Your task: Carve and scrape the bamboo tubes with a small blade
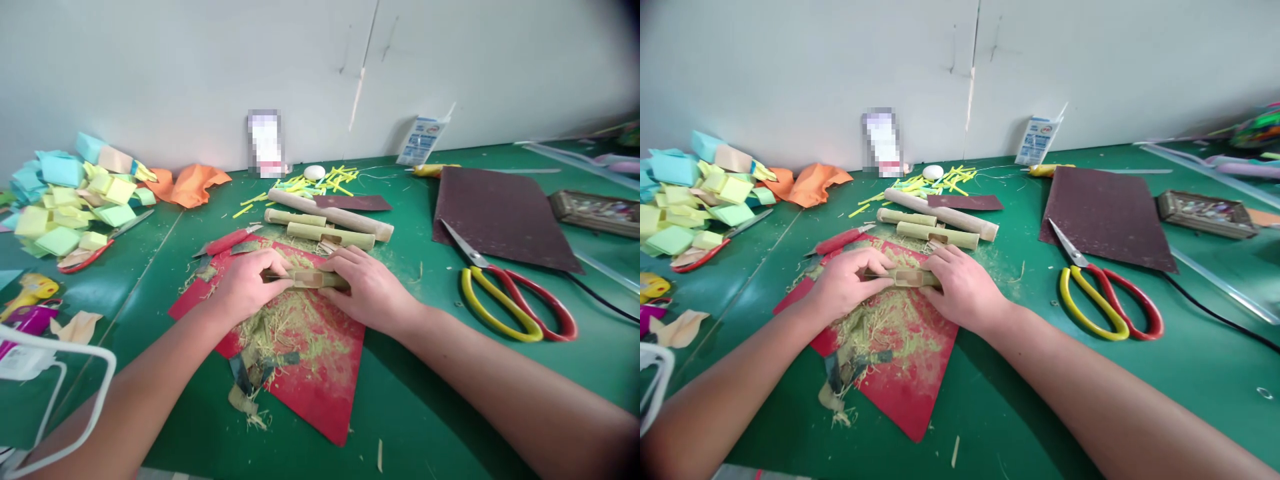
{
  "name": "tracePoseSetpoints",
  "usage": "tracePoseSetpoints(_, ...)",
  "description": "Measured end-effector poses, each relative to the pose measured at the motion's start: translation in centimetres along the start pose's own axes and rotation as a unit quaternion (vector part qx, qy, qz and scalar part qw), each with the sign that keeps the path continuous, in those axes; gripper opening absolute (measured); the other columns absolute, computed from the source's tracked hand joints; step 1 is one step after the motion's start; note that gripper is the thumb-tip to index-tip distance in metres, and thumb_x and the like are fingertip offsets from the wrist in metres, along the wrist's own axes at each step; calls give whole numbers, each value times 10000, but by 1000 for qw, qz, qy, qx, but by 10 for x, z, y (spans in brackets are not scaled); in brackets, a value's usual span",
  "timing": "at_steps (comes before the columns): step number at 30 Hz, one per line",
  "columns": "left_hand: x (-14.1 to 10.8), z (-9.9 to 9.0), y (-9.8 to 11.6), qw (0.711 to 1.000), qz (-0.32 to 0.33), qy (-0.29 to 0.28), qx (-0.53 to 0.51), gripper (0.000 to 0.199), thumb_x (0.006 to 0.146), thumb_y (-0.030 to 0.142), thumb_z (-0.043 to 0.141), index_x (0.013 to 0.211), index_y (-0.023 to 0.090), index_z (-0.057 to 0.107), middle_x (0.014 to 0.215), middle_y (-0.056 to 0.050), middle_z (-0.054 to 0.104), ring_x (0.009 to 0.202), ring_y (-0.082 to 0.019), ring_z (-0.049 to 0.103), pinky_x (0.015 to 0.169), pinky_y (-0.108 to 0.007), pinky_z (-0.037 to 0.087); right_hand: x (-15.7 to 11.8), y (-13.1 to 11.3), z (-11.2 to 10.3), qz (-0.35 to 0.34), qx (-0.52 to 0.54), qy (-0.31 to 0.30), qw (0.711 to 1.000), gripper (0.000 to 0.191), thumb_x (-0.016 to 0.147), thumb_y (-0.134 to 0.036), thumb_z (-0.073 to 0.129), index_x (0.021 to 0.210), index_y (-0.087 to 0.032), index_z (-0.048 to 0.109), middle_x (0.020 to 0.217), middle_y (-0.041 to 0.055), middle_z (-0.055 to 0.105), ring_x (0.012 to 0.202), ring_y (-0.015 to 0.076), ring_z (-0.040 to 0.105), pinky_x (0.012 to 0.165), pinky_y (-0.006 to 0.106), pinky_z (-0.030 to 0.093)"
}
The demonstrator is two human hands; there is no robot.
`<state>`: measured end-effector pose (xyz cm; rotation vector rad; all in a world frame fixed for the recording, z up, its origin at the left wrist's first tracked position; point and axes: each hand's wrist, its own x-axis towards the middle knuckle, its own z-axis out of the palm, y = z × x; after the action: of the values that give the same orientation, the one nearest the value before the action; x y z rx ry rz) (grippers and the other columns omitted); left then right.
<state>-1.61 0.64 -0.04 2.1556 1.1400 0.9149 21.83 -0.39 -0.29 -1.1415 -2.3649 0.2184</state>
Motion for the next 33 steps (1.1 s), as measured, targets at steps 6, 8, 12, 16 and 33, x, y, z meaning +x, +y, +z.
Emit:
tracePoseSetpoints(6, 5, 2, -2, 994, -88, 14, -56, 164, 776, 281, 705, 705, 177, 599, 918, -57, 712, 795, -178, 670, 691, -329, 542, 1, 3, 1, 5, 17, 3, 1000, 143, 793, -235, 626, 923, -179, 605, 892, 79, 622, 866, 240, 543, 744, 367, 452)
tracePoseSetpoints(8, 6, 0, -2, 996, -70, -2, -62, 173, 770, 283, 709, 704, 177, 589, 923, -56, 707, 816, -180, 668, 705, -333, 544, 0, 4, 2, 5, 28, 4, 1000, 146, 800, -245, 627, 930, -186, 602, 896, 77, 617, 868, 237, 541, 740, 361, 450)
tracePoseSetpoints(12, 5, -1, -3, 999, -12, -29, -45, 189, 756, 252, 726, 673, 179, 572, 961, -52, 694, 868, -183, 658, 764, -349, 529, 0, 6, 3, 8, 51, 1, 999, 164, 812, -263, 624, 952, -182, 602, 897, 78, 613, 858, 231, 538, 732, 360, 452)
tracePoseSetpoints(16, 4, 3, 0, 993, -96, 26, -57, 179, 775, 281, 710, 690, 179, 589, 906, -38, 708, 776, -163, 659, 692, -313, 525, 0, 7, 3, 12, 52, -2, 999, 169, 825, -283, 622, 949, -170, 603, 904, 88, 613, 878, 240, 542, 757, 373, 454)
tracePoseSetpoints(33, -4, -3, 10, 982, -115, 143, -54, 143, 812, 313, 669, 860, 183, 633, 777, -1, 648, 667, -112, 581, 598, -231, 463, 0, 1, 5, 27, 23, 4, 999, 194, 789, -278, 643, 937, -158, 607, 859, 76, 614, 843, 233, 533, 727, 353, 440)
